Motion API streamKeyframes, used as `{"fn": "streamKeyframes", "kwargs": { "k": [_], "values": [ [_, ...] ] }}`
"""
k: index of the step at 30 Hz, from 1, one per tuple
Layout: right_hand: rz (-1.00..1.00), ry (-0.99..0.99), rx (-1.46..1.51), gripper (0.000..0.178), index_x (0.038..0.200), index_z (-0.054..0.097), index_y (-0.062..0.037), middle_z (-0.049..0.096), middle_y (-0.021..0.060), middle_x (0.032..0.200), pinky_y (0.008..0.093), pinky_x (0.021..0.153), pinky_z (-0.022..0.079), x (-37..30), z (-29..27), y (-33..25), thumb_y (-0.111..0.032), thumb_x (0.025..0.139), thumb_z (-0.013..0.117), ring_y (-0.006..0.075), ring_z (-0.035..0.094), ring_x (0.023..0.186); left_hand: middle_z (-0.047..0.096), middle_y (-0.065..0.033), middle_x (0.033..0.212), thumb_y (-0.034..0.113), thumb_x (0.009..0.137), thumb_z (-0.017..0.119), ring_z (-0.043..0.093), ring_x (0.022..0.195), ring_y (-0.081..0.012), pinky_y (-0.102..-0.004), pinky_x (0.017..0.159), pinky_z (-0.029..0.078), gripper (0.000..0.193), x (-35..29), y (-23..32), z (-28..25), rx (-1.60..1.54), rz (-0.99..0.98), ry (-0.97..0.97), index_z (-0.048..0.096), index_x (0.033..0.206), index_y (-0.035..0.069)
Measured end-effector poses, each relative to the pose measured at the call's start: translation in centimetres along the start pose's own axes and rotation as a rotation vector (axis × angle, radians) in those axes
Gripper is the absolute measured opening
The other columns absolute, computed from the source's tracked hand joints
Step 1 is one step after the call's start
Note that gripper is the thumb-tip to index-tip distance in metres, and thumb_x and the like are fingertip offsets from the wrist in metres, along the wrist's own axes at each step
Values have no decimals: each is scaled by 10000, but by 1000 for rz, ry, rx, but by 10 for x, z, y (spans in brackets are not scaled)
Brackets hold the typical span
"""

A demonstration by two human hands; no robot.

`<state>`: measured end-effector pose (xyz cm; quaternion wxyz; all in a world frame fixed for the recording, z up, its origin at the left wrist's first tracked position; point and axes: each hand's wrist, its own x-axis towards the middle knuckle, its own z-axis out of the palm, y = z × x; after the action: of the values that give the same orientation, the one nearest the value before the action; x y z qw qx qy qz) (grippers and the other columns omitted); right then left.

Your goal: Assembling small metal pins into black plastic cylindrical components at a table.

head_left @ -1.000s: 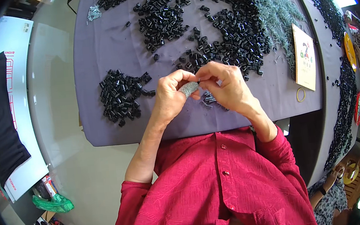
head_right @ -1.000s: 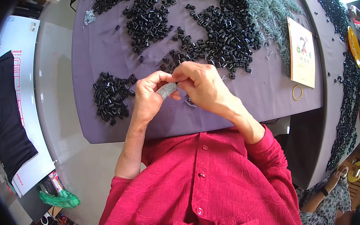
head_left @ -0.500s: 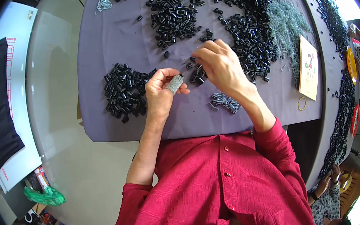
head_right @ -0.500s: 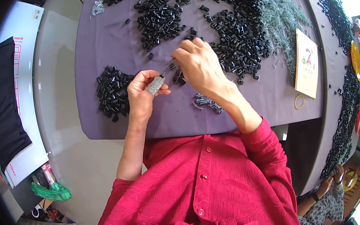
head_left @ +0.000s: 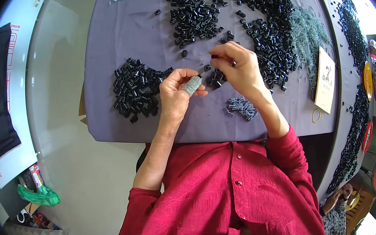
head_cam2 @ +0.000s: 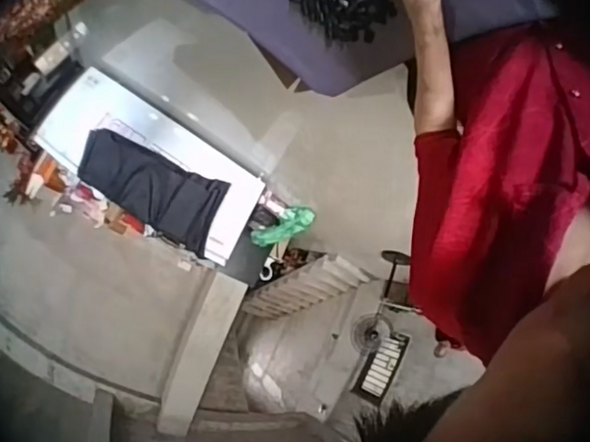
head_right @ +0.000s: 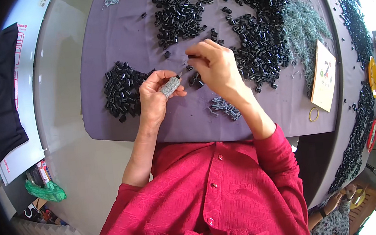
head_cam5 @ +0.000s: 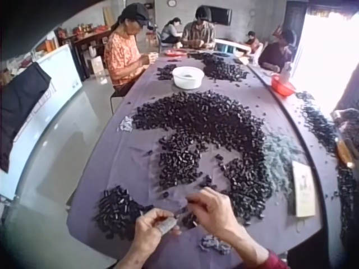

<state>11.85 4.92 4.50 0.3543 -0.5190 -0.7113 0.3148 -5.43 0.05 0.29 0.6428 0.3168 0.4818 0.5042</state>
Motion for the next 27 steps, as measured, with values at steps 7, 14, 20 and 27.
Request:
{"fn": "streamKeyframes", "kwargs": {
  "k": [7, 14, 20, 27],
  "values": [
    [353, 1, 616, 186, 995, 716, 9, 713, 38, 831, 207, 698, 504, -29, 7, 10, -6, 809, 709, 58, 630, 761, 655, -103, 857, -65, 874, 567, 672, 704, -163, -322, 641, 608, 137, 0, 0, 11, -10, 3, -64, 612, 997, -26],
    [345, 27, 640, 146, 952, 708, 12, 709, 39, 822, 210, 698, 509, -38, 11, 16, 4, 807, 720, 64, 632, 759, 652, -104, 856, -81, 877, 542, 671, 718, -161, -318, 647, 608, 151, -1, 3, 16, 46, 30, -105, 609, 1006, -38],
    [348, 56, 678, 131, 931, 703, 12, 708, 41, 819, 216, 695, 508, -42, 15, 14, -1, 803, 727, 72, 640, 758, 657, -109, 857, -129, 861, 516, 674, 720, -162, -311, 646, 610, 180, 0, 4, 21, 122, 57, -103, 613, 990, -51],
    [306, 57, 457, 149, 952, 708, -12, 708, 54, 815, 240, 693, 512, -50, 23, 15, -4, 804, 717, 87, 657, 763, 670, -120, 852, -127, 857, 523, 681, 696, -168, -300, 640, 610, 170, -1, -9, 19, 75, 61, -11, 627, 972, -56]
  ]
}}
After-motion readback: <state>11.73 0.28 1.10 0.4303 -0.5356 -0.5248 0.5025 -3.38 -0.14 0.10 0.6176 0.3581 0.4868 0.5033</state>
